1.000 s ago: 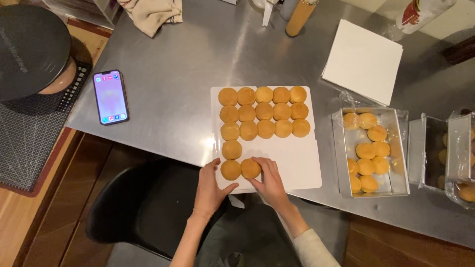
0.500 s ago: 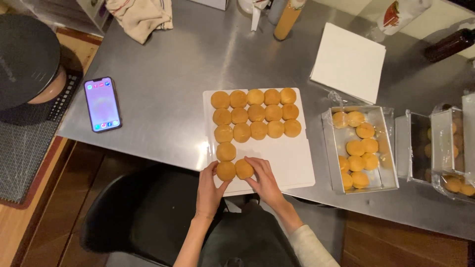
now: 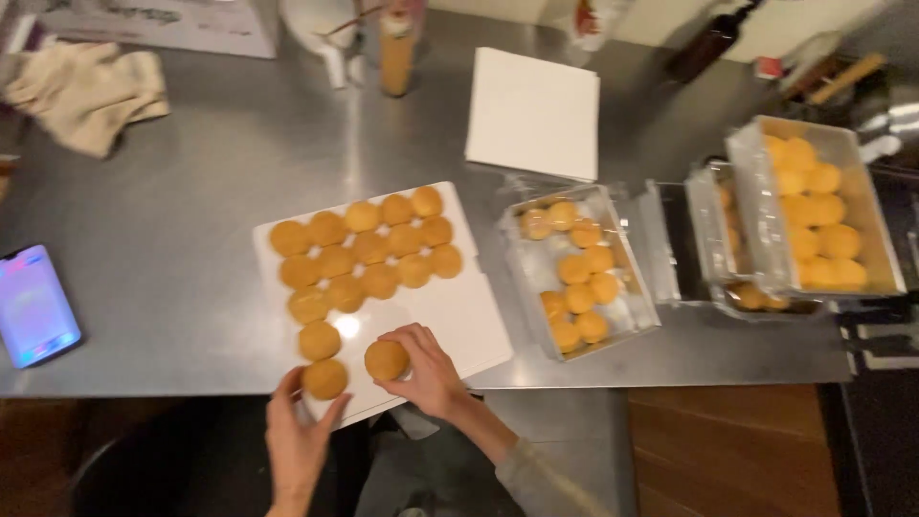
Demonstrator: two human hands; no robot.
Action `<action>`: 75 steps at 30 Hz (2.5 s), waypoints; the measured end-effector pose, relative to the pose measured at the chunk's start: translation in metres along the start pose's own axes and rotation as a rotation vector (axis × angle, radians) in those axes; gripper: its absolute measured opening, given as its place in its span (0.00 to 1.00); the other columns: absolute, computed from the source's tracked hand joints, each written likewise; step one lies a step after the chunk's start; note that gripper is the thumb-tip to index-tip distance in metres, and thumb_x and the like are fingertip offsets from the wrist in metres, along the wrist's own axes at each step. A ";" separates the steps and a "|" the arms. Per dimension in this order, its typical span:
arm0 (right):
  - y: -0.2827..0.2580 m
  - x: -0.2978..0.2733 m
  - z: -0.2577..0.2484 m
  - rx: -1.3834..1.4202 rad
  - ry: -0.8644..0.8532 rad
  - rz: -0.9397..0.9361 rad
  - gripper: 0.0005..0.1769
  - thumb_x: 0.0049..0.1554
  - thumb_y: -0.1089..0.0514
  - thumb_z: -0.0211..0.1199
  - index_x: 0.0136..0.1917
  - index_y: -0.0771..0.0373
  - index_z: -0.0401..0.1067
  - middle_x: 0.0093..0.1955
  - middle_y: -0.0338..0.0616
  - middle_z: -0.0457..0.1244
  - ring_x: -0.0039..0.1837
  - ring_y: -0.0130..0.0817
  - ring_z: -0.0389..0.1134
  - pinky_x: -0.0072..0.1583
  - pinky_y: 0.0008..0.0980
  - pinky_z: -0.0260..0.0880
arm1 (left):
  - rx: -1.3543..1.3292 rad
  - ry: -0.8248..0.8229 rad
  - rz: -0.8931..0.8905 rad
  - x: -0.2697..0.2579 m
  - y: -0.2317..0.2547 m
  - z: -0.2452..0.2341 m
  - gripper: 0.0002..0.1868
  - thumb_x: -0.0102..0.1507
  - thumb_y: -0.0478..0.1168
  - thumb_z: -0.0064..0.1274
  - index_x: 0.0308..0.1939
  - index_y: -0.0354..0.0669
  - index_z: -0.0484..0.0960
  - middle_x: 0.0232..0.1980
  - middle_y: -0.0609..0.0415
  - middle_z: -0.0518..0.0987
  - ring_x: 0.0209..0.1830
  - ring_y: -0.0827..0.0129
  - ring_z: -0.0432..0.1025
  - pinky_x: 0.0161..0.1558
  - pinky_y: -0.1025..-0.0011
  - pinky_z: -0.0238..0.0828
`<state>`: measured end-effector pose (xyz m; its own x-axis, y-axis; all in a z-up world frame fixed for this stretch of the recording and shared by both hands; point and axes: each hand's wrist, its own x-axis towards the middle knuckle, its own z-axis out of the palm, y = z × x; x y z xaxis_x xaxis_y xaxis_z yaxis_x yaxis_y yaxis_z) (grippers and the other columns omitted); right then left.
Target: Organizing and packing small round pastries from a large tray into smaller containers and onto a display board.
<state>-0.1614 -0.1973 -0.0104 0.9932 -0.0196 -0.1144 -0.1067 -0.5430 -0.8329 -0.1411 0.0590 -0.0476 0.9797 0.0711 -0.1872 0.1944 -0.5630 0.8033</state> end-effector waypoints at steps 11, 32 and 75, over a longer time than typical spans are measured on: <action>0.209 0.016 -0.235 -0.401 0.438 0.093 0.38 0.57 0.52 0.84 0.75 0.58 0.72 0.71 0.53 0.66 0.72 0.57 0.67 0.71 0.53 0.67 | -0.050 0.335 0.146 -0.010 0.005 0.043 0.30 0.80 0.37 0.67 0.81 0.26 0.73 0.73 0.35 0.83 0.60 0.50 0.79 0.65 0.59 0.75; 0.282 0.028 -0.287 -1.118 0.049 -0.014 0.47 0.53 0.25 0.79 0.73 0.57 0.76 0.67 0.52 0.74 0.72 0.58 0.68 0.66 0.58 0.67 | 0.104 0.281 -0.021 -0.002 0.034 0.046 0.58 0.53 0.39 0.83 0.84 0.26 0.70 0.70 0.30 0.80 0.62 0.43 0.79 0.67 0.52 0.76; -0.041 0.060 0.043 0.017 0.198 0.339 0.47 0.62 0.49 0.83 0.84 0.66 0.64 0.70 0.57 0.62 0.74 0.52 0.70 0.71 0.43 0.80 | -0.038 -0.095 -0.148 0.064 0.060 -0.014 0.27 0.74 0.55 0.65 0.71 0.45 0.79 0.66 0.47 0.85 0.54 0.56 0.84 0.52 0.60 0.85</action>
<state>-0.0992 -0.1403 -0.0058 0.8910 -0.3583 -0.2790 -0.4292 -0.4641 -0.7749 -0.0662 0.0414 -0.0031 0.9317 0.0722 -0.3560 0.3397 -0.5206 0.7833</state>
